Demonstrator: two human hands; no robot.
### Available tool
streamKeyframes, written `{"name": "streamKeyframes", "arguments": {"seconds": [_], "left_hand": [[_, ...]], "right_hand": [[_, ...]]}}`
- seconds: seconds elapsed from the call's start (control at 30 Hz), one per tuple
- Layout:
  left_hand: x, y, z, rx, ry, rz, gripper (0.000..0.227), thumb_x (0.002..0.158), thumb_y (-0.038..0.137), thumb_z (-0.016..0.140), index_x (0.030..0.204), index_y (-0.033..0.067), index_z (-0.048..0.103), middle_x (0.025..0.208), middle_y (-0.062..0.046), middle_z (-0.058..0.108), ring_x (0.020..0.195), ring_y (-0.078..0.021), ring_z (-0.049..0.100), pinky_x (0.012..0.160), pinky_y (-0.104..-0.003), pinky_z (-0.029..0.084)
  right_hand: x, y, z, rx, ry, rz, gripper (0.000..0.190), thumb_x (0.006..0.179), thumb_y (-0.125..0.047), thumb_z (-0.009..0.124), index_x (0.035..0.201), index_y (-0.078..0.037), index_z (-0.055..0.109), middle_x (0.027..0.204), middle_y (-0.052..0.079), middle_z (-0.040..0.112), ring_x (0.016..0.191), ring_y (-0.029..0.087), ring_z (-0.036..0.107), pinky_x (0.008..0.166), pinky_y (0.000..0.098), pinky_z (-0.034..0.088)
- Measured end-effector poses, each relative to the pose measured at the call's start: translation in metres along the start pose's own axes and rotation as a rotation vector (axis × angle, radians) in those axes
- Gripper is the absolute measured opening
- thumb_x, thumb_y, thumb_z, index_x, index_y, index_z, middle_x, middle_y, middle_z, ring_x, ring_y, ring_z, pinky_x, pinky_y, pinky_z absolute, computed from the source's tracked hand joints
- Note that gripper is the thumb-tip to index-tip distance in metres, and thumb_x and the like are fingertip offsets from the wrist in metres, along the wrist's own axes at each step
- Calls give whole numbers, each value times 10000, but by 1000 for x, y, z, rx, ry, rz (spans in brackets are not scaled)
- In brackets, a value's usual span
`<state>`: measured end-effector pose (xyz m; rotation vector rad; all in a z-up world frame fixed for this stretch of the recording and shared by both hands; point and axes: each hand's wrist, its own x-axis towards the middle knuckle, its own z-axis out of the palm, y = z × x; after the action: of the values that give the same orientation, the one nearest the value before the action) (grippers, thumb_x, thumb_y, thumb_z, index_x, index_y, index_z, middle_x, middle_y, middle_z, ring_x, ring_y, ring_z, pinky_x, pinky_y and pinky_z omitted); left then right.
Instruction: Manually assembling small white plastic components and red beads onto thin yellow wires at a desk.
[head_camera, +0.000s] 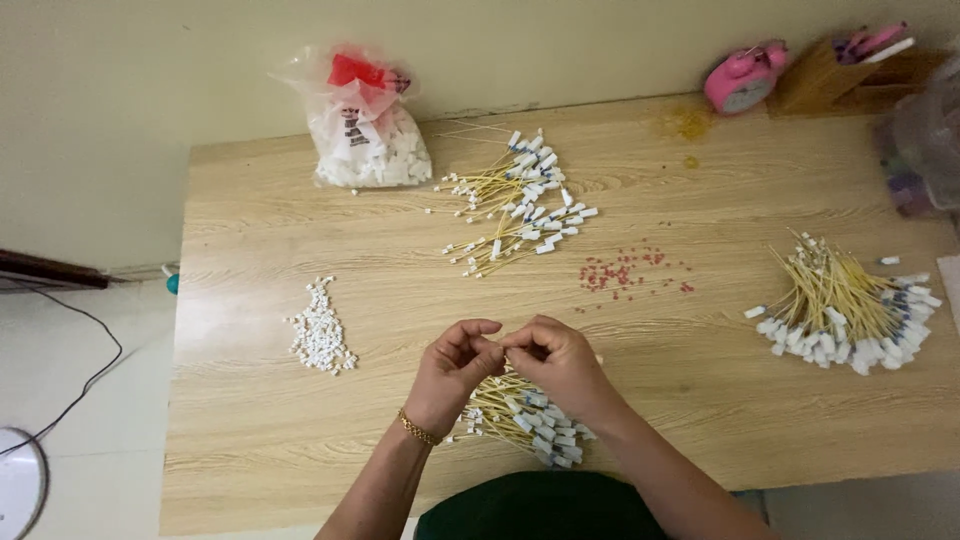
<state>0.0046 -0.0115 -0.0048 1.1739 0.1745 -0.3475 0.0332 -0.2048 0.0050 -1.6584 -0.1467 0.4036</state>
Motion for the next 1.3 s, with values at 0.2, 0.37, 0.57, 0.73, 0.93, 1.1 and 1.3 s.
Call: {"name": "streamKeyframes", "arguments": {"seconds": [0.2, 0.37, 0.57, 0.73, 0.93, 1.1, 1.3], "left_hand": [[11, -39, -39, 290, 64, -92, 319, 942, 39, 690, 1260, 39, 659, 860, -53, 668, 772, -122, 618, 694, -272, 541], [23, -39, -56, 1037, 177, -299, 237, 923, 213, 712, 1137, 113, 734, 913, -112, 743, 792, -185, 691, 730, -336, 559], [91, -46, -62, 1305, 282, -30, 217, 921, 262, 683, 1091, 135, 730, 1004, -119, 724, 842, -276, 724, 763, -425, 596], [141, -65, -68, 1333, 480, 248, 159, 902, 207, 697, 1040, 141, 740, 1016, -139, 701, 879, -362, 689, 749, -475, 577], [148, -65, -72, 1369, 512, 274, 169, 907, 257, 747, 939, 95, 711, 983, -137, 674, 854, -353, 681, 723, -475, 567], [142, -64, -74, 1328, 503, 281, 142, 859, 235, 762, 885, 102, 724, 921, -118, 701, 819, -352, 681, 701, -476, 562], [100, -32, -54, 1093, 559, 273, 109, 899, 165, 767, 926, 68, 724, 834, -127, 747, 735, -288, 722, 662, -398, 576]], "right_hand": [[11, 50, 14, -399, -86, -185, 110, 880, -75, 748, 985, -65, 781, 891, 70, 711, 804, 163, 678, 704, 329, 558], [19, 93, -18, -498, 58, -30, 168, 904, -166, 709, 1049, -112, 773, 958, 66, 742, 787, 168, 698, 700, 320, 594], [18, 129, -91, -630, 318, 233, 224, 909, -198, 730, 1086, -62, 734, 972, 102, 746, 820, 190, 709, 737, 335, 586], [20, 142, -98, -609, 454, 220, 236, 892, -192, 740, 1083, -55, 723, 983, 100, 764, 877, 187, 735, 788, 333, 579], [33, 108, -80, -721, 402, 263, 252, 862, -311, 787, 1014, -114, 750, 943, 58, 745, 828, 208, 720, 737, 353, 566], [36, 128, -83, -908, 357, 206, 237, 895, -347, 744, 940, -115, 741, 933, 59, 720, 828, 246, 704, 718, 399, 554], [33, 126, -95, -918, 332, 235, 155, 884, -269, 738, 915, -120, 765, 911, 86, 731, 833, 267, 704, 766, 396, 559]]}}
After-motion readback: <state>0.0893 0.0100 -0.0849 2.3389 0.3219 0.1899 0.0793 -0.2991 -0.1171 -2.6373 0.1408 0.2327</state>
